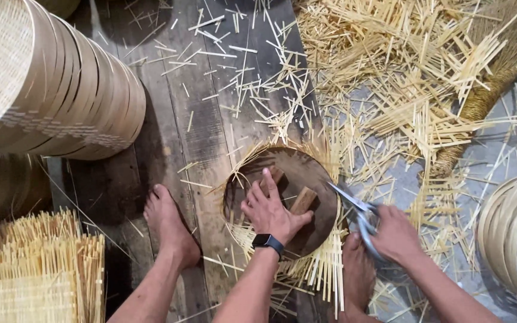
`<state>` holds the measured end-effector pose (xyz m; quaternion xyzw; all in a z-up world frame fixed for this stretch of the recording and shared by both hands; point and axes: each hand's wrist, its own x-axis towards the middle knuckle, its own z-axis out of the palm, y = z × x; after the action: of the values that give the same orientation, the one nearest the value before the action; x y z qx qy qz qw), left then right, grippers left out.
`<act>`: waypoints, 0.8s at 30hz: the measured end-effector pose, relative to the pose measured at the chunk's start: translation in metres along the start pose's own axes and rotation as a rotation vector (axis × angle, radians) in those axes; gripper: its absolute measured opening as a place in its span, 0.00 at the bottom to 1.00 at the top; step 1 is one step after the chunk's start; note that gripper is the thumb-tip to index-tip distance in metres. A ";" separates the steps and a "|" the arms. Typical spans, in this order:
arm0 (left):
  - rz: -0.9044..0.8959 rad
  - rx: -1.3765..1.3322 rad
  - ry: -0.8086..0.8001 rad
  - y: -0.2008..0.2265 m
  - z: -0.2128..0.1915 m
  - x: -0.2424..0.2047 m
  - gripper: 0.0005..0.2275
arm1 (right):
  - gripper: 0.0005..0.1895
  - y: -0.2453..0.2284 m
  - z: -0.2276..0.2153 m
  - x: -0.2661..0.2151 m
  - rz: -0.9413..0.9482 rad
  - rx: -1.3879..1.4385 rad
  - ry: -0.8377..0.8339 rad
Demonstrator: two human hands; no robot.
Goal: Weaving bamboo strips into a circular mat and trimming the edges to fit a hoop for a steamer basket.
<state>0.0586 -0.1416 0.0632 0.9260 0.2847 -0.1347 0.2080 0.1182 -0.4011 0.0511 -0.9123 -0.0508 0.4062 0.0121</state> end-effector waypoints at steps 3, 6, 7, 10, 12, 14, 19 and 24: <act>0.002 0.024 -0.024 0.001 -0.004 -0.001 0.68 | 0.33 -0.001 0.017 0.028 -0.035 -0.050 0.117; 0.008 0.048 -0.051 0.003 -0.009 -0.002 0.67 | 0.28 0.017 0.014 0.031 -0.058 -0.138 0.171; 0.011 0.045 -0.051 0.005 -0.007 0.000 0.67 | 0.28 0.016 0.004 0.032 -0.056 -0.139 0.174; 0.007 0.058 -0.043 0.001 -0.004 -0.004 0.67 | 0.26 0.007 -0.003 0.037 -0.078 -0.091 0.148; 0.014 0.070 -0.028 0.004 -0.005 -0.002 0.67 | 0.30 0.003 0.004 0.056 -0.452 -0.164 0.810; 0.030 0.061 -0.026 0.001 -0.004 -0.002 0.67 | 0.27 -0.016 0.000 0.062 -0.363 -0.179 0.724; 0.133 0.028 -0.062 -0.001 -0.016 0.008 0.67 | 0.15 0.023 0.007 0.082 -0.341 -0.050 0.538; 0.221 0.077 -0.149 -0.009 -0.014 0.000 0.67 | 0.30 0.003 -0.003 0.078 -0.378 -0.396 0.920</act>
<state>0.0550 -0.1291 0.0726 0.9465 0.1591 -0.1904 0.2065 0.1719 -0.3958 -0.0048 -0.9558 -0.2795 -0.0623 -0.0663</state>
